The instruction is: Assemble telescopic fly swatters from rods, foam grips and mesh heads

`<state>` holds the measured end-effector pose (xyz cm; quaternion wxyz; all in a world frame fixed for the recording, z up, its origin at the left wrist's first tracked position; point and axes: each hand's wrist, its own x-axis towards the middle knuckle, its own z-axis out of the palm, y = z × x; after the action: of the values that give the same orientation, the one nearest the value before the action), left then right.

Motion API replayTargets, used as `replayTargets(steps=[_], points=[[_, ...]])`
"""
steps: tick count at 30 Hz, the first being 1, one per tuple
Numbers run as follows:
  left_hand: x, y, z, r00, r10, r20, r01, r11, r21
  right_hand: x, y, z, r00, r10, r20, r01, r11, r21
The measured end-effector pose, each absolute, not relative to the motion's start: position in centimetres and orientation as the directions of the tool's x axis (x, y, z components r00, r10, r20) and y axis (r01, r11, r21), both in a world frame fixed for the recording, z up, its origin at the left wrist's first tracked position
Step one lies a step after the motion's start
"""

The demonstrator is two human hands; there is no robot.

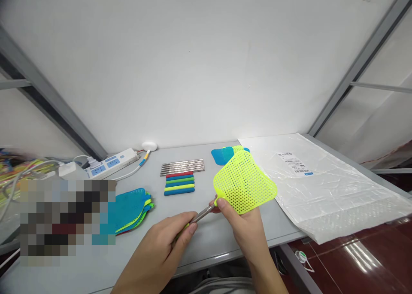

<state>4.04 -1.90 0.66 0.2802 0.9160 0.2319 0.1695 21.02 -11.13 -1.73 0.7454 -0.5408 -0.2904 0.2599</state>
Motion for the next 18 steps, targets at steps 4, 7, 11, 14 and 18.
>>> replayTargets(steps=[4, 7, 11, 14, 18], points=[[4.6, -2.0, 0.2, 0.821, 0.509, 0.261, 0.309, -0.779, 0.545, 20.7, -11.1, -1.6, 0.729, 0.656, 0.194, 0.026, 0.257, -0.966], [5.2, -2.7, 0.2, 0.836, 0.491, 0.245, 0.301, -0.783, 0.544, 20.4, -11.5, -1.4, 0.676, 0.713, 0.189, 0.009, 0.248, -0.969], [6.1, -3.8, 0.7, 0.864, 0.474, 0.171, 0.339, -0.798, 0.499, 19.4, -12.6, -1.3, 0.649, 0.735, 0.193, 0.068, 0.197, -0.978], [6.2, -3.9, 1.3, 0.883, 0.461, 0.087, 0.391, -0.825, 0.408, 18.9, -13.6, -1.3, 0.703, 0.684, 0.197, 0.100, 0.180, -0.979], [4.9, -3.3, 2.4, 0.887, 0.462, -0.007, 0.429, -0.818, 0.383, 21.0, -15.5, -1.1, 0.824, 0.513, 0.240, 0.144, 0.220, -0.965]])
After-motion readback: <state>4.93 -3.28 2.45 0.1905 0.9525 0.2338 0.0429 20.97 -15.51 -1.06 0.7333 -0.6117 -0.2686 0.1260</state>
